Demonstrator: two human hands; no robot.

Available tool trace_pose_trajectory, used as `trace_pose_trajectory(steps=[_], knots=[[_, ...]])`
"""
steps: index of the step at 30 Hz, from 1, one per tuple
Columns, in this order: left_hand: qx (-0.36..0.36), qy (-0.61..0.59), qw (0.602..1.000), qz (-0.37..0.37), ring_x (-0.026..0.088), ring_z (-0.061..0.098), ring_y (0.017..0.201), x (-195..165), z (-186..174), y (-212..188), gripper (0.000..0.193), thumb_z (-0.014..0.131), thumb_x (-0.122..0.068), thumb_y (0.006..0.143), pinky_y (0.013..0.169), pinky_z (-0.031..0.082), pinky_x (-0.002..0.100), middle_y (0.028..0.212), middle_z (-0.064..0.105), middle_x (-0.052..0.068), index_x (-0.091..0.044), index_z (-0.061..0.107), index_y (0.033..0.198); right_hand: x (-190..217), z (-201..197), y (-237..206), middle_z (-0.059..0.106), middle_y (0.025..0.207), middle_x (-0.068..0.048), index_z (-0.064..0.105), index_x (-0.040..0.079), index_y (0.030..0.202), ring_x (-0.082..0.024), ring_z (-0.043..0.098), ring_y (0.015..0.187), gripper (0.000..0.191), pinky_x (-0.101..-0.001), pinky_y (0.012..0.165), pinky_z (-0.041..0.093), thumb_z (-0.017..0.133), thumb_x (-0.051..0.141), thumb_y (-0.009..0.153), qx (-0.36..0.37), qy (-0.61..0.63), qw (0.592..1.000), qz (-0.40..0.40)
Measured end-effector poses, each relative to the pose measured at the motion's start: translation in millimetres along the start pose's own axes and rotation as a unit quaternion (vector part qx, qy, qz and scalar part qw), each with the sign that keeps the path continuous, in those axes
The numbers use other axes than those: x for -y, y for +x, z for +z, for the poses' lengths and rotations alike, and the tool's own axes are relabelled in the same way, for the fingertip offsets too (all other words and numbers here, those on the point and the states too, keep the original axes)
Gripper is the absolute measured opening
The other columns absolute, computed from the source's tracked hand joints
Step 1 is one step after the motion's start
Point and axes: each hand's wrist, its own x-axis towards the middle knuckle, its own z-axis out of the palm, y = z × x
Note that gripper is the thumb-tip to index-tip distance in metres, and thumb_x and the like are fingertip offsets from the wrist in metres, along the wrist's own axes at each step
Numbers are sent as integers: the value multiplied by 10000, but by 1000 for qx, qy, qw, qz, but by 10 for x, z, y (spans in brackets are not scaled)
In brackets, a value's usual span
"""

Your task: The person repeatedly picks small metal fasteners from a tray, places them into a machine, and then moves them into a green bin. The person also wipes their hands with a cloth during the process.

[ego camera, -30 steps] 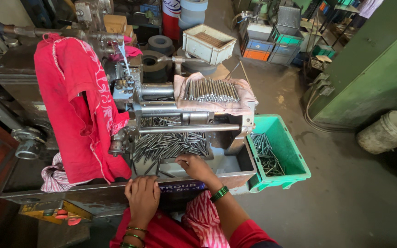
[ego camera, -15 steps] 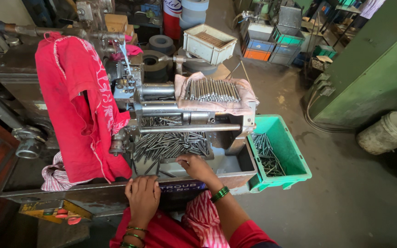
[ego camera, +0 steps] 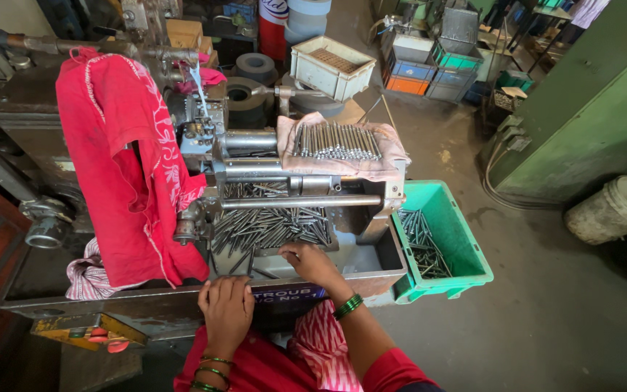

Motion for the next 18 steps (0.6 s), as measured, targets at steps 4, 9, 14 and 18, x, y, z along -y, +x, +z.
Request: trace_pose_trajectory(steps=[4,9,14,18], knots=[[6,-6,1000,-3,225,570,1165,6,8,-3,243,539,-261,962,1136,285,479,1104,651,29,-122,679,1105,12,-12,-8,765,1075,-121,743,104,1128,-299,741,962,208,-400,834,566,647,162,953,3,-2,1000,0],[11,2,1000,-4,227,566,1171,12,29,-12,248,535,-269,964,1138,282,478,1104,650,31,-124,679,1105,14,-22,-14,762,1087,-122,743,99,1125,-305,737,973,208,-403,839,566,649,156,949,-4,-2,1000,-12],[9,-1,1000,-3,223,564,1170,17,41,-17,248,534,-266,965,1140,284,476,1106,651,30,-122,679,1105,22,-26,-11,760,1091,-122,743,105,1130,-310,735,975,210,-404,839,565,650,156,949,-2,-2,1000,-5],[8,1,1000,0,224,561,1168,18,45,-18,253,531,-266,968,1140,285,475,1107,650,31,-117,678,1112,28,-30,-18,763,1088,-121,745,108,1128,-308,738,976,206,-402,840,567,653,165,952,-5,-4,1000,-8]])
